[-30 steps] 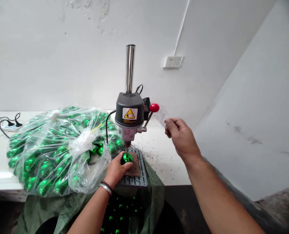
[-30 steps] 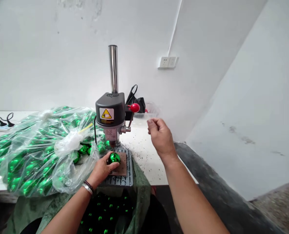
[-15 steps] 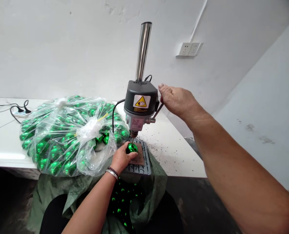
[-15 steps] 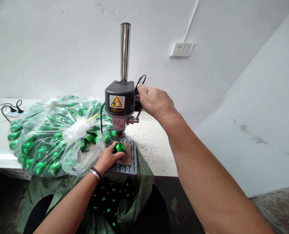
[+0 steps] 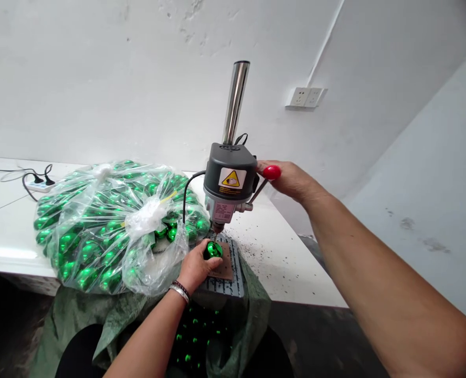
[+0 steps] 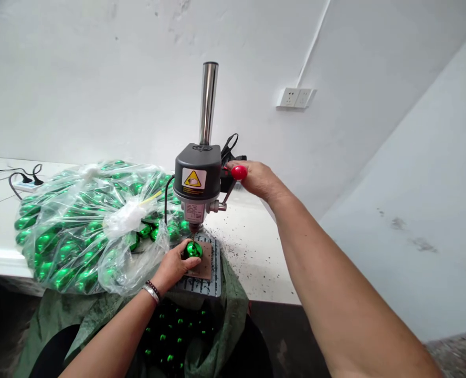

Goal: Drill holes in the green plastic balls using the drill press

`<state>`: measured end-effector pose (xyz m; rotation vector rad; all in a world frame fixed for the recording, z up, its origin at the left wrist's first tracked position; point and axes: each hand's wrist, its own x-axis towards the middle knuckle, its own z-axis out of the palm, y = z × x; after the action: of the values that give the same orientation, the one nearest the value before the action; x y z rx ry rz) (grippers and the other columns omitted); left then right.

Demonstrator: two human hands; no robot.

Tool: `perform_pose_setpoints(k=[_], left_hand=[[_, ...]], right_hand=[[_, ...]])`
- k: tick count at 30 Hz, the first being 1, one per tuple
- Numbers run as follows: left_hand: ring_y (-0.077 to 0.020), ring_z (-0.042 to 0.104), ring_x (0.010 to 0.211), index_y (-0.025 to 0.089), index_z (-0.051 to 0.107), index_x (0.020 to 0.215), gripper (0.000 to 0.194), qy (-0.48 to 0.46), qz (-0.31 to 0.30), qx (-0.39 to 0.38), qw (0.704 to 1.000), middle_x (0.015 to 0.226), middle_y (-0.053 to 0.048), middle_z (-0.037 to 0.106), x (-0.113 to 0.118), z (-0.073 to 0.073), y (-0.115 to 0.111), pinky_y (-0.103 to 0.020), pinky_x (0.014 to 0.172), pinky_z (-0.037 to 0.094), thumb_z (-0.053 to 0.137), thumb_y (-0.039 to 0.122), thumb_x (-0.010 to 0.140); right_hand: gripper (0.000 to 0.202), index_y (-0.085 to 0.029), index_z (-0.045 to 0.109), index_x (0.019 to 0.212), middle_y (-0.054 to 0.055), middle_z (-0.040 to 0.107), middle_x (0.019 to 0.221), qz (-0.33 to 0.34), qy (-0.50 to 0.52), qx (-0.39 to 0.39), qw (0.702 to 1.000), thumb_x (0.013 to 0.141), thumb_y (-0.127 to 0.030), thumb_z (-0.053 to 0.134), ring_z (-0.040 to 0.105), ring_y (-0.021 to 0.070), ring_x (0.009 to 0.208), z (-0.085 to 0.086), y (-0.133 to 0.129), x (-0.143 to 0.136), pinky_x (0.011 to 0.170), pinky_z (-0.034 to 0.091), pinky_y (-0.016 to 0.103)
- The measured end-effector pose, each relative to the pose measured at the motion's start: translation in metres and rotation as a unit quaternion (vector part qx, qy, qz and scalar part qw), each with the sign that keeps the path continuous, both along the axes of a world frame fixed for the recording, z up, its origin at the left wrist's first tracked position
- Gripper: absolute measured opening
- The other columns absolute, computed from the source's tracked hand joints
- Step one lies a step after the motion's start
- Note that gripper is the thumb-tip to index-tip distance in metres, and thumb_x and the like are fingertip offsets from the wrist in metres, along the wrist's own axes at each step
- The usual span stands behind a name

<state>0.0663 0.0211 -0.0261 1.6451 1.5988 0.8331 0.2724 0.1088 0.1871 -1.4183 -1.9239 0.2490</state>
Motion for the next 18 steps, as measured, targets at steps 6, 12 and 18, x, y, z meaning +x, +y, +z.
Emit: perform_pose_setpoints(k=[6,12,18], left_hand=[[-0.0219,0.065,0.093,0.024,0.061,0.125,0.053,-0.006,0.001,0.002,1.0,0.104,-0.004,0.072,0.0,0.002,-0.002,-0.029,0.082,0.047,0.069,0.037,0.074],[-0.0207,0.065,0.093,0.025,0.063,0.122,0.052,-0.022,0.006,0.006,1.0,0.102,-0.002,0.073,0.0,-0.002,0.0,-0.028,0.083,0.048,0.072,0.037,0.072],[-0.0213,0.065,0.095,0.024,0.063,0.123,0.053,-0.023,0.012,0.012,1.0,0.105,-0.004,0.073,0.0,-0.003,0.001,-0.03,0.087,0.049,0.073,0.035,0.072]], right_hand=[[0.043,-0.02,0.069,0.083,0.005,0.069,0.102,0.034,-0.092,0.05,0.994,0.084,-0.058,0.049,0.059,0.0169,0.091,-0.009,0.001,-0.006,0.078,0.042,0.027],[0.046,-0.018,0.063,0.083,0.007,0.067,0.089,0.043,-0.126,0.101,0.986,0.088,-0.058,0.041,0.059,0.0139,0.081,-0.016,0.012,-0.002,0.071,0.042,0.024],[0.045,-0.017,0.062,0.081,0.005,0.064,0.079,0.023,-0.108,0.079,0.991,0.088,-0.057,0.041,0.057,0.0128,0.075,-0.017,0.016,-0.003,0.068,0.043,0.024]])
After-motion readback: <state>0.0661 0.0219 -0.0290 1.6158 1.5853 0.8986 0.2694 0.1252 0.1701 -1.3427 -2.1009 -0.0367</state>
